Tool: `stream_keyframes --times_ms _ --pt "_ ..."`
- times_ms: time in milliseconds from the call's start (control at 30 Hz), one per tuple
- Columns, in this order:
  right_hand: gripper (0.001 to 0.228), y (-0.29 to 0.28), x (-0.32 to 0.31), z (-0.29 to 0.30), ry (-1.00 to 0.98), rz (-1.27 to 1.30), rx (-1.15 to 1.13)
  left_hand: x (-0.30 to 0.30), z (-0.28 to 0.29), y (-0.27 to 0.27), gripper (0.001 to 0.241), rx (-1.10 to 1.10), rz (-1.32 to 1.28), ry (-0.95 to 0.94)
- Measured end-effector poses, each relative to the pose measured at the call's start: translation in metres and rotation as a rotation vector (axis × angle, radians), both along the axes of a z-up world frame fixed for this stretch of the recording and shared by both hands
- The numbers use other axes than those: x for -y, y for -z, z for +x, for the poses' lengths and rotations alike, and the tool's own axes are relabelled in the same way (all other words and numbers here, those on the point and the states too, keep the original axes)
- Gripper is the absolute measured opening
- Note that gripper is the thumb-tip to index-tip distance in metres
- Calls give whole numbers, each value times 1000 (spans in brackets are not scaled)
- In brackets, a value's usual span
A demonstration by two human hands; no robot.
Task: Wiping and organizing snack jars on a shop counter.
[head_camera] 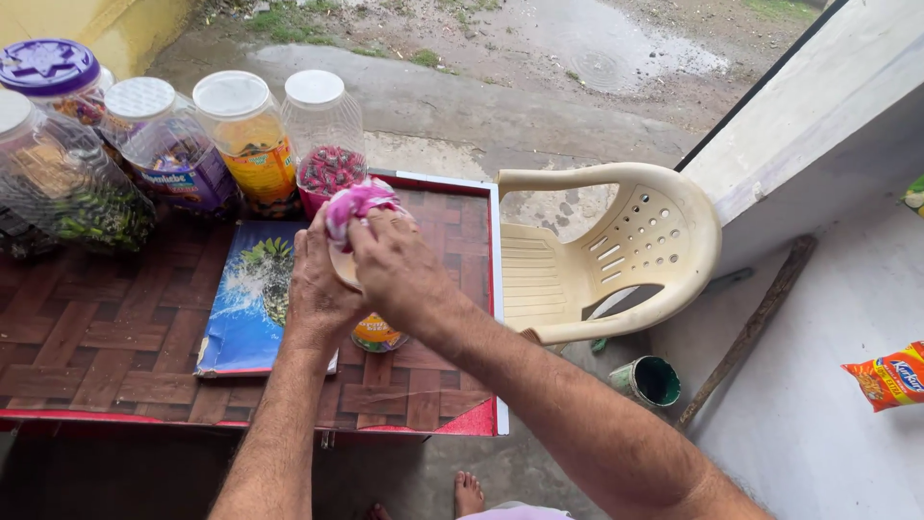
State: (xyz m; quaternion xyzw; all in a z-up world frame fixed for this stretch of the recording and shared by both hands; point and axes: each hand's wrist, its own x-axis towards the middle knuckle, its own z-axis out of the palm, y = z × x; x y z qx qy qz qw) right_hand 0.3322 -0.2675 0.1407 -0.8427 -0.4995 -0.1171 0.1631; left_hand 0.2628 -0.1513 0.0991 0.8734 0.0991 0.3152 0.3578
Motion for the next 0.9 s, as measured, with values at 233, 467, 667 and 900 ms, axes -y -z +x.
stream_keyframes --times_ms 233,467,667,900 --pt "45 -1 0 3 -55 54 -13 -2 5 18 91 -67 49 -31" --pt "42 13 2 -13 2 -20 111 -5 2 29 97 5 -44 0" --pt "42 -3 6 7 48 98 -91 0 6 11 118 -69 13 -27" --pt "38 9 11 35 72 286 -450 6 -3 -14 128 -110 -37 -35"
